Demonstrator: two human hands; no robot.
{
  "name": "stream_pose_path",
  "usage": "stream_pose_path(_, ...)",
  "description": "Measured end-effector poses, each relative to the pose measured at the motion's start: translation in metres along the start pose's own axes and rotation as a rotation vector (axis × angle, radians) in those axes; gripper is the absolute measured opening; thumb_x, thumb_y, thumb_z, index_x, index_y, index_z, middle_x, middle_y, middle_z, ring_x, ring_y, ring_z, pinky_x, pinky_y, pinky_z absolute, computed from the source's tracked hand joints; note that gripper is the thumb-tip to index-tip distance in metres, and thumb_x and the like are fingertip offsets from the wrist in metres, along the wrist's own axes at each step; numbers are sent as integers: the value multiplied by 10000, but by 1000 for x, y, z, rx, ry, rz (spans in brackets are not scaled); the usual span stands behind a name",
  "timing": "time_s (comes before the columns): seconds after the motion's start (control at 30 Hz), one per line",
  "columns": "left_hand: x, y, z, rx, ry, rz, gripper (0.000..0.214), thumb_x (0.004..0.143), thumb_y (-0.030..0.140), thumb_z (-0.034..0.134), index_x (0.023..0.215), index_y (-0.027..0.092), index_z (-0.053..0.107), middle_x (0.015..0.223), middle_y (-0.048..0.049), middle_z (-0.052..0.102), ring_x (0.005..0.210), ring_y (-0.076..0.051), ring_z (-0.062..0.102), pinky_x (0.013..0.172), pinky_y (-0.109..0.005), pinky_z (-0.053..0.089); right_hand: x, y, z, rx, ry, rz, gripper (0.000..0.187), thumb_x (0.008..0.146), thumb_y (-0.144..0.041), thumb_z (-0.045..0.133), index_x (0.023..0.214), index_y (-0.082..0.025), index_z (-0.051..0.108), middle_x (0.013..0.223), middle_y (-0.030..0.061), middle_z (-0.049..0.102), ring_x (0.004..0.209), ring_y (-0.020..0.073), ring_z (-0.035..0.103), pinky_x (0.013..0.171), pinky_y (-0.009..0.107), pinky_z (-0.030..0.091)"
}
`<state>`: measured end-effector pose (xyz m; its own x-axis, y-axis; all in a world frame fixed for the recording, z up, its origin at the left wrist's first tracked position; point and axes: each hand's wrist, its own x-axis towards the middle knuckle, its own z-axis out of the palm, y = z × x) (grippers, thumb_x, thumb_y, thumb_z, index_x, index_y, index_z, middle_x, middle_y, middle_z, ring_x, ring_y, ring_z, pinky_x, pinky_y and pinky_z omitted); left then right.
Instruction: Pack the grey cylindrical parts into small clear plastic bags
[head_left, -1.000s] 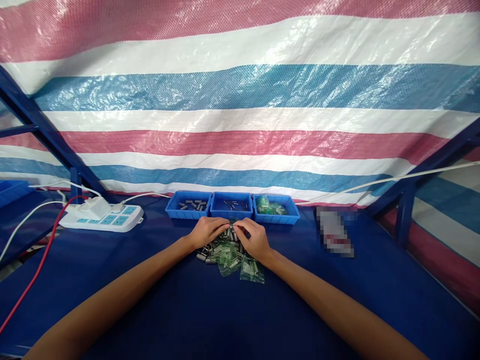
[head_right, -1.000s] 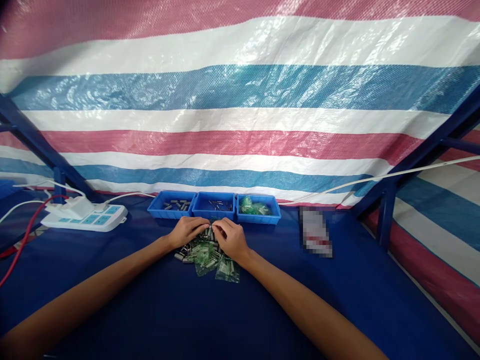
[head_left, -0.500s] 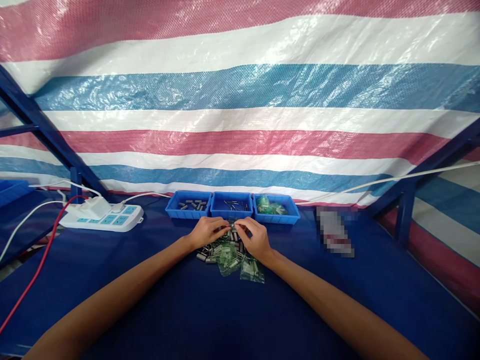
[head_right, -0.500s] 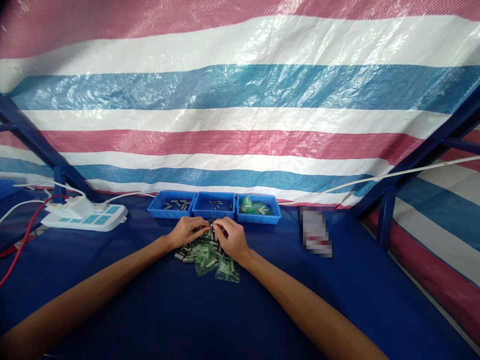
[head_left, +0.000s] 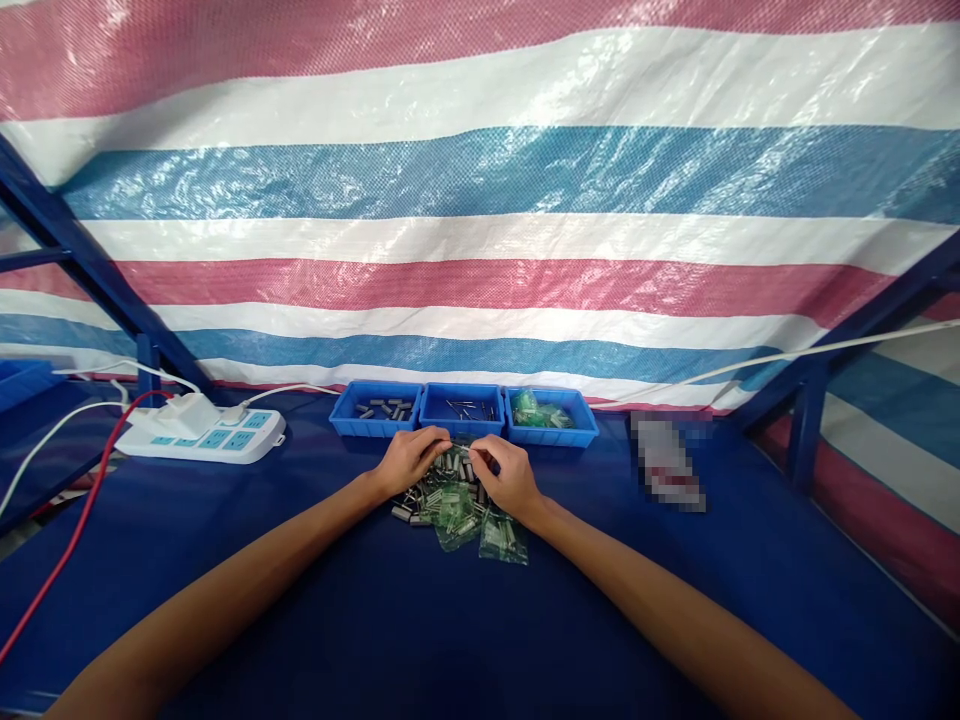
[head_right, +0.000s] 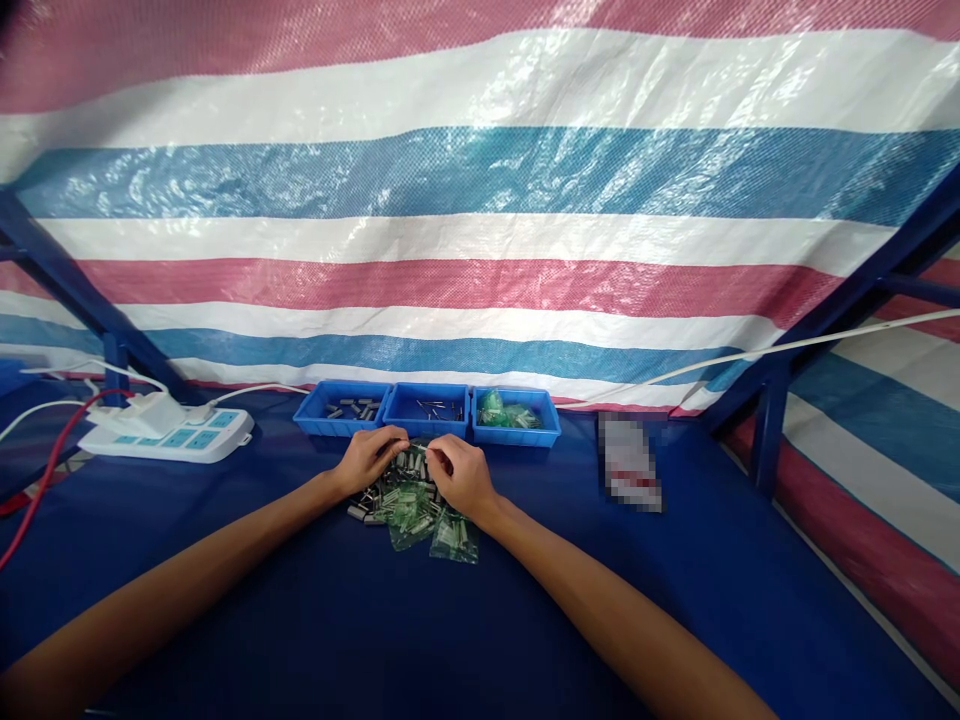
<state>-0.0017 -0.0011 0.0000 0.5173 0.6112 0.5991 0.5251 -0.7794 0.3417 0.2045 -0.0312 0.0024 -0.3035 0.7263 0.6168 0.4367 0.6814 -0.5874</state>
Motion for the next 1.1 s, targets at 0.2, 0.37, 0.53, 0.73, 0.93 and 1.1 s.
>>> stream_pose_path(0.2,1,0,1,-18,38,-5,163,926,296,472,933,160,563,766,-7,631,641,-95,589,605,-176,423,-2,2,1,0,-72,-22,170,900,-238,447,792,-168,558,660,21,532,560,123,472,552,242,370)
stream_pose_path(0.37,1,-2,2,-25,37,-7,178,926,308,473,925,161,572,746,-3,629,627,-94,582,606,-179,423,-1,2,1,-2,-88,-36,186,909,-232,434,792,-166,563,671,28,550,590,132,491,572,248,372)
stream_pose_path(0.53,0,-4,3,-19,29,22,203,932,307,461,900,149,584,734,-10,631,620,-93,577,597,-176,411,0,2,1,-12,-73,-42,225,925,-239,414,778,-163,566,667,31,548,609,138,509,573,248,363)
stream_pose_path(0.73,0,-2,2,12,2,66,269,948,303,420,806,142,582,645,7,589,543,-75,524,552,-179,373,-1,2,1,-17,-76,-36,250,933,-253,410,755,-162,561,639,20,521,583,131,494,560,251,347)
stream_pose_path(0.93,1,0,0,23,25,85,241,941,268,431,794,143,576,624,12,573,532,-76,511,547,-186,363,-1,2,1,-21,-75,-12,225,937,-270,412,828,-166,580,686,31,542,589,132,497,575,250,375)
stream_pose_path(1.1,0,0,1,20,46,77,219,934,254,440,803,144,576,640,3,592,543,-83,534,549,-185,372,-2,3,2,-7,-91,-27,230,945,-293,394,913,-175,589,723,41,555,577,131,495,570,246,397)
